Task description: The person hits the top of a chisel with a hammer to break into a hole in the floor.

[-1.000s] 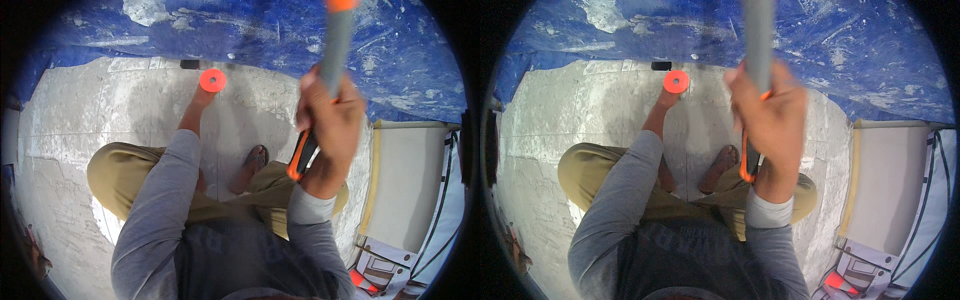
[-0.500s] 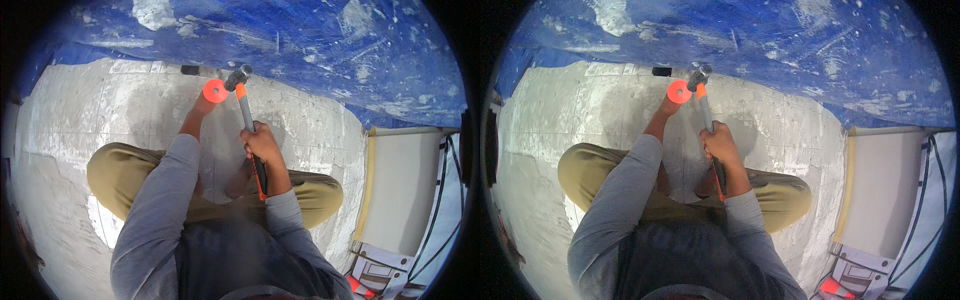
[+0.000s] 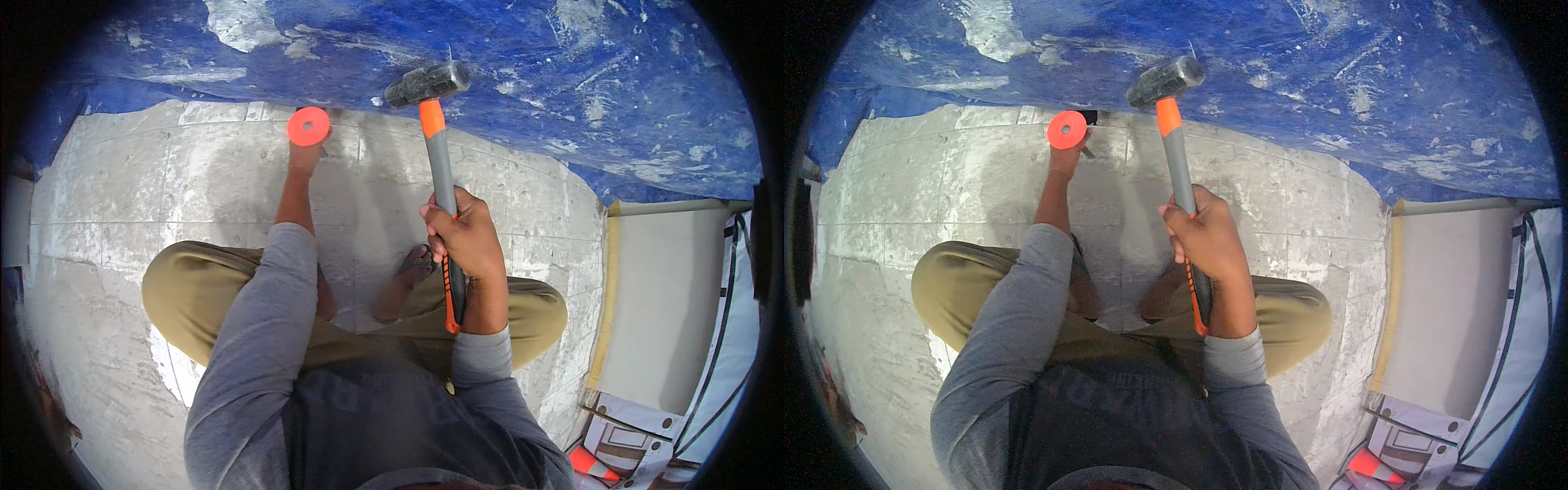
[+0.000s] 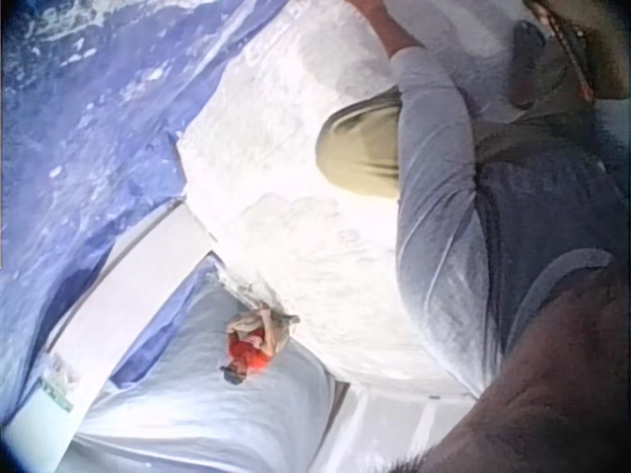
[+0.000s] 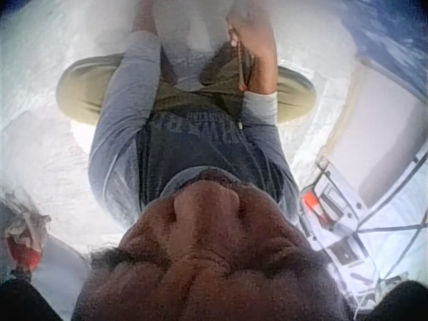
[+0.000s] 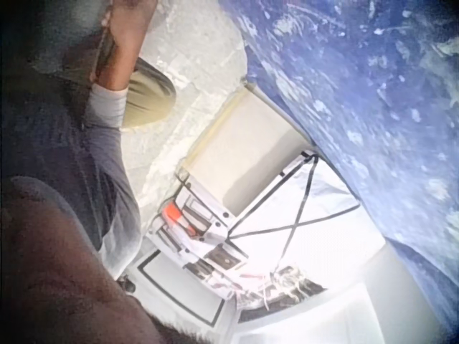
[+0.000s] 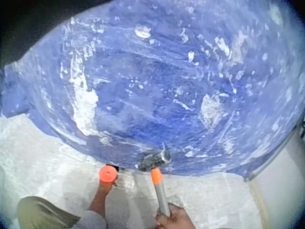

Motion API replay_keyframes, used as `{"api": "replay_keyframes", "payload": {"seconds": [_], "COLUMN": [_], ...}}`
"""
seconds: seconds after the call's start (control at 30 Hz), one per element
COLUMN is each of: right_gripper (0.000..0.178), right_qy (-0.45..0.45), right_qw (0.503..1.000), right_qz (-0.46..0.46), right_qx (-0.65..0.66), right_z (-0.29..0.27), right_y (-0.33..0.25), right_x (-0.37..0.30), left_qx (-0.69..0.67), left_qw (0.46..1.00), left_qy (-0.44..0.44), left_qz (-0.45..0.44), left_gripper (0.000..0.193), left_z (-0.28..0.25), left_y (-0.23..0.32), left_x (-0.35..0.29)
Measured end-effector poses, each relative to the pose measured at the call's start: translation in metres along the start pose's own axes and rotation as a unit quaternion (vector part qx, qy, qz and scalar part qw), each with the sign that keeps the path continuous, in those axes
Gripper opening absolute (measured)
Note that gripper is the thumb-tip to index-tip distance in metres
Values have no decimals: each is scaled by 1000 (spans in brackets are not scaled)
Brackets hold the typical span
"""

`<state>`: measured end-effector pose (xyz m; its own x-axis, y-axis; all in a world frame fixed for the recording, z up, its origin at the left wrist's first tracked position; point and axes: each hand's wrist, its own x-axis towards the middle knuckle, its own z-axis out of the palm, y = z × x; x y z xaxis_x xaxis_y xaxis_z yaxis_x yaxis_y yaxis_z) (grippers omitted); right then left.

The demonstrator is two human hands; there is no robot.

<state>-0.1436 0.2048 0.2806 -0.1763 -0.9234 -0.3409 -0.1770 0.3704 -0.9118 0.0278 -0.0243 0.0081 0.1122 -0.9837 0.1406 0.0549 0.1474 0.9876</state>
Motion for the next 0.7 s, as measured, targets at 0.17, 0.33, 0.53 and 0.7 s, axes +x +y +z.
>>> {"api": "replay_keyframes", "payload": {"seconds": [0.17, 0.33, 0.53, 0.7], "right_gripper": [15, 12, 14, 11], "right_qy": [-13, -10, 99, 119], "right_qw": [1000, 998, 966, 892], "right_qz": [-7, -67, -236, -431], "right_qx": [-5, -3, 36, 66], "right_z": [11, 7, 10, 10], "right_y": [-11, -28, -94, -140], "right_x": [-4, -13, -30, -23], "left_qx": [104, 58, 153, 132], "left_qw": [990, 990, 977, 978], "left_qy": [-29, -76, -69, -75], "left_qz": [87, 102, 130, 143], "left_gripper": [33, 39, 39, 39], "left_z": [-2, 18, 10, 20], "left_y": [-16, -9, -19, -11], "left_x": [-3, -16, -10, -16]}}
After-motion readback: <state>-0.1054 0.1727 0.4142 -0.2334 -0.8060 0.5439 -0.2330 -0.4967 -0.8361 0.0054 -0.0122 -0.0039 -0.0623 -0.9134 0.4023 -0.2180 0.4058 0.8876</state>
